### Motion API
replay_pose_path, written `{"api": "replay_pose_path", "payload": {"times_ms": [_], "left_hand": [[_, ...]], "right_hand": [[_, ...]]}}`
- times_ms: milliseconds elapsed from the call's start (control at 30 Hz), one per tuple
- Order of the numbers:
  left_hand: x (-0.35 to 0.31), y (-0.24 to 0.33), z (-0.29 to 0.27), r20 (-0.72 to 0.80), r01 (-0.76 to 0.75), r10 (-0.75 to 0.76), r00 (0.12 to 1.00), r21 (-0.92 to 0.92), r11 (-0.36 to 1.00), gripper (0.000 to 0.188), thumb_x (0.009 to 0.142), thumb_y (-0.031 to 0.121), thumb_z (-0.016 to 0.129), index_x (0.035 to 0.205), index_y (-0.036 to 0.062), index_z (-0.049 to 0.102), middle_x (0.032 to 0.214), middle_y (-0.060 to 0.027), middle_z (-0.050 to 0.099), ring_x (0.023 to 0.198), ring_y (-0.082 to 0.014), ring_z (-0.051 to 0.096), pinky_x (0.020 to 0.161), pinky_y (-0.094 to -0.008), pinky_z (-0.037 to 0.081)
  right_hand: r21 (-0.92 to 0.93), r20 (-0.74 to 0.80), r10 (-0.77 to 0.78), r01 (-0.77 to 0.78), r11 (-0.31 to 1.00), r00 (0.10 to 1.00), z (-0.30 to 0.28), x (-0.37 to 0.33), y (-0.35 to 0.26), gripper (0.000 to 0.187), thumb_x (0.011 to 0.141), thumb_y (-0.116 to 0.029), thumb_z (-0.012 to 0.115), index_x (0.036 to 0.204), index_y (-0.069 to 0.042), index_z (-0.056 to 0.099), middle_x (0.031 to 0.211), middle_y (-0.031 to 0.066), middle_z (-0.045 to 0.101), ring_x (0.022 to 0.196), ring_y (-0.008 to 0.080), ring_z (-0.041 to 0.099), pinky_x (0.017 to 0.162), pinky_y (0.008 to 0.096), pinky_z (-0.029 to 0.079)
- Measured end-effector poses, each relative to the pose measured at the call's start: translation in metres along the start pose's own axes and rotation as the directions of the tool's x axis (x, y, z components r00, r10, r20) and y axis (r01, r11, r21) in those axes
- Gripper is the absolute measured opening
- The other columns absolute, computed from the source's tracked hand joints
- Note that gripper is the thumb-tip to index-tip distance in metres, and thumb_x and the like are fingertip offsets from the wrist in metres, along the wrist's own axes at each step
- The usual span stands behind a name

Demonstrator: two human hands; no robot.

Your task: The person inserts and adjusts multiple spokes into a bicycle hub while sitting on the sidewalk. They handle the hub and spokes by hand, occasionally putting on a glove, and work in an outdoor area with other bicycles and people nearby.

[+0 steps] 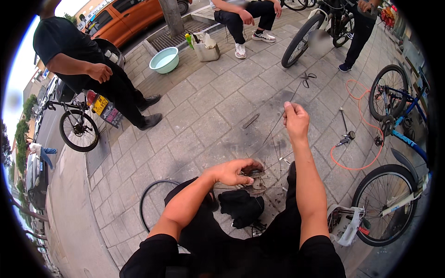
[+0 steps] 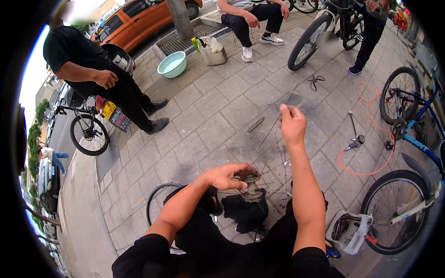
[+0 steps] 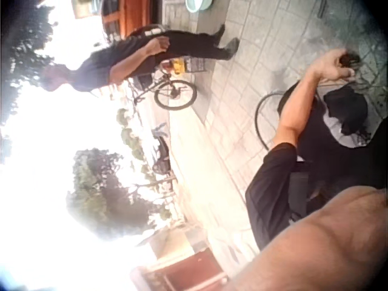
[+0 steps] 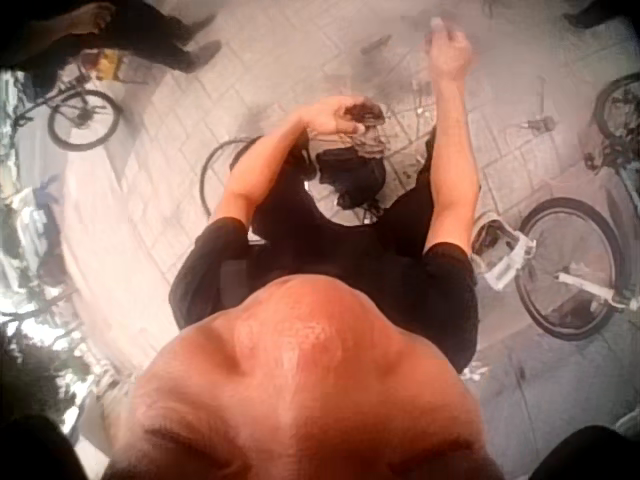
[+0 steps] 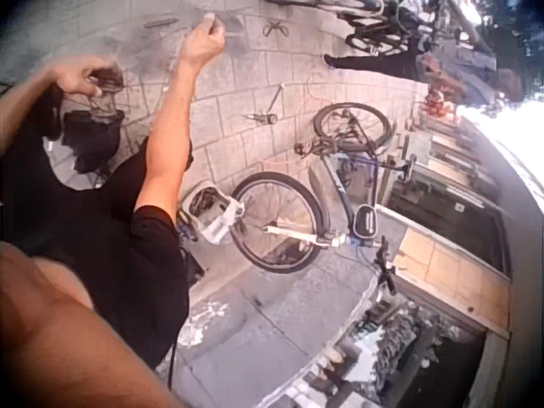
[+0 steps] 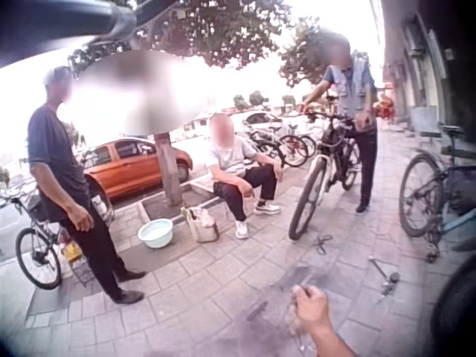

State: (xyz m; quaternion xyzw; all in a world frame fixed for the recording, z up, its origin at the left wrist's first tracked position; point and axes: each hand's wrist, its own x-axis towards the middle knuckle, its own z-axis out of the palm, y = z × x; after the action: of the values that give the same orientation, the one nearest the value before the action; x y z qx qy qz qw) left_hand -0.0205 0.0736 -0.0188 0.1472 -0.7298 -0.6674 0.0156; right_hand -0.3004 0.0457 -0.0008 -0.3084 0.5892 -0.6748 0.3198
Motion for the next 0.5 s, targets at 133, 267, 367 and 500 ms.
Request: {"api": "replay_pose_path", "payload": {"times_ms": [133,267,367,500], "left_hand": [[-0.013,0.008,-0.022,-0.268,-0.083,-0.014,0.963,-0.348,0.934,0.065,0.096,0.014,0.075,0.149,-0.0068,0.045,0.143,-0.0188,0.061,0.129,-0.0242,0.06,0.11,-0.0369,0.046],[-0.032,0.013,-0.051,-0.505,-0.372,0.133,0.853,-0.409,0.833,0.074,0.092,0.024,0.078,0.147,-0.0117,0.043,0.141,-0.028,0.06,0.129,-0.0364,0.062,0.112,-0.0444,0.048],[-0.049,0.007,-0.069,-0.574,-0.428,0.13,0.809,-0.422,0.799,0.073,0.094,0.025,0.076,0.148,-0.0112,0.043,0.144,-0.0349,0.055,0.131,-0.0422,0.061,0.114,-0.0497,0.047],[-0.058,0.01,-0.08,-0.604,-0.51,0.19,0.774,-0.416,0.753,0.071,0.096,0.028,0.073,0.148,-0.0095,0.044,0.144,-0.0396,0.052,0.128,-0.0481,0.062,0.11,-0.0545,0.05]], "right_hand": [[-0.401,-0.115,-0.167,0.108,0.91,0.979,-0.03,0.018,0.005,0.035,0.098,-0.03,0.07,0.099,0.005,0.074,0.083,0.0105,0.074,0.076,0.0186,0.067,0.073,0.0336,0.053],[-0.624,0.175,-0.038,0.14,0.769,0.984,-0.032,-0.014,0.008,0.037,0.096,-0.034,0.068,0.104,0.001,0.076,0.09,0.0162,0.076,0.082,0.0265,0.071,0.078,0.0373,0.054],[-0.619,0.244,-0.034,0.183,0.764,0.969,-0.03,-0.033,0.019,0.036,0.097,-0.035,0.067,0.103,-0.001,0.076,0.092,0.0183,0.076,0.085,0.0307,0.073,0.079,0.0388,0.055],[-0.512,0.099,-0.124,0.157,0.844,0.987,-0.021,-0.038,0.02,0.036,0.098,-0.036,0.066,0.107,-0.002,0.075,0.092,0.0188,0.075,0.087,0.0334,0.073,0.079,0.0405,0.055]]}}
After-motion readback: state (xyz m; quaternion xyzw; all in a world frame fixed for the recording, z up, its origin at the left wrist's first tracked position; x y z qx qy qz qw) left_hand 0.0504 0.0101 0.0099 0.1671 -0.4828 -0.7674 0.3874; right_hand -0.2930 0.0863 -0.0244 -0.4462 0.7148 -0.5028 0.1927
